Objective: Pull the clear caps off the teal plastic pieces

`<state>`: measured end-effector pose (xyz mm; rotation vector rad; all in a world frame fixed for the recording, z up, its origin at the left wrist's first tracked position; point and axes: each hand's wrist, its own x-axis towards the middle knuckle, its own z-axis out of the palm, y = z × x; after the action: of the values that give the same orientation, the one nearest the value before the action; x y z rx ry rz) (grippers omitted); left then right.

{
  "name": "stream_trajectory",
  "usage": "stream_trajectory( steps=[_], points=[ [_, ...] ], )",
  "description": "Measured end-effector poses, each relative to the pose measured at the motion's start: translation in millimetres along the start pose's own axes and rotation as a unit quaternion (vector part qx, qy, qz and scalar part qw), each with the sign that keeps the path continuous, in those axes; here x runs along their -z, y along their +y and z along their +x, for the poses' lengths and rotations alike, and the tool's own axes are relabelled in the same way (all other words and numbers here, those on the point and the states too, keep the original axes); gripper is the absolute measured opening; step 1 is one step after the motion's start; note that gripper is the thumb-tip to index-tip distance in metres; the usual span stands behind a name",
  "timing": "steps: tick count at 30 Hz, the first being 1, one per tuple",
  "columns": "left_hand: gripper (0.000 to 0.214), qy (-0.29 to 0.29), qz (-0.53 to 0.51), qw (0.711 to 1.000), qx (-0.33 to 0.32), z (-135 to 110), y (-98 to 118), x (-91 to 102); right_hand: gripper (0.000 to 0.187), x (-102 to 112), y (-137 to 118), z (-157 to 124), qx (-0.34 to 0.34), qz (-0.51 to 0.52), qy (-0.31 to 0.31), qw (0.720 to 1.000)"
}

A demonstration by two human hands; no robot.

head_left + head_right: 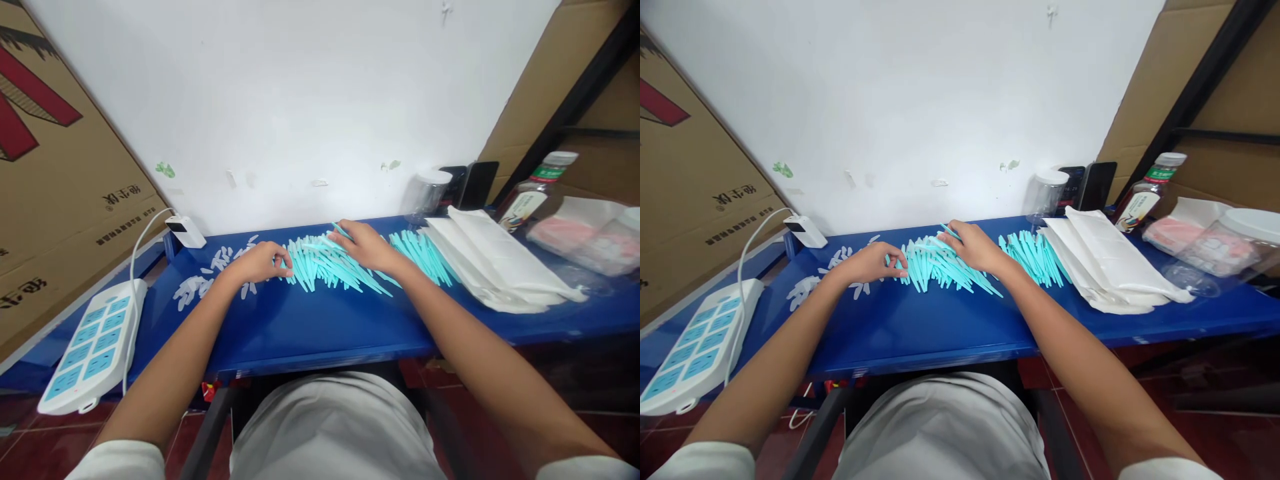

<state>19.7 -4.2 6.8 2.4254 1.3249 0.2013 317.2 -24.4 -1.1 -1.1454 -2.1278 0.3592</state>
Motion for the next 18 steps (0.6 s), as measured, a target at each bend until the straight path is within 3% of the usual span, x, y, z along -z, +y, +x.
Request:
stream_trajectory(
  steps=[10,18],
  points=[
    [0.059,-0.030,-0.017,0.999,0.037,4,-10,-4.0,0.039,-3,4,0,0.007,-0.005,-0.009,1.000],
    [0.047,-0.036,-0.062,0.997,-0.017,10,-19,-13.5,0.040,-5,7,1,0.003,-0.002,-0.030,1.000]
  ],
)
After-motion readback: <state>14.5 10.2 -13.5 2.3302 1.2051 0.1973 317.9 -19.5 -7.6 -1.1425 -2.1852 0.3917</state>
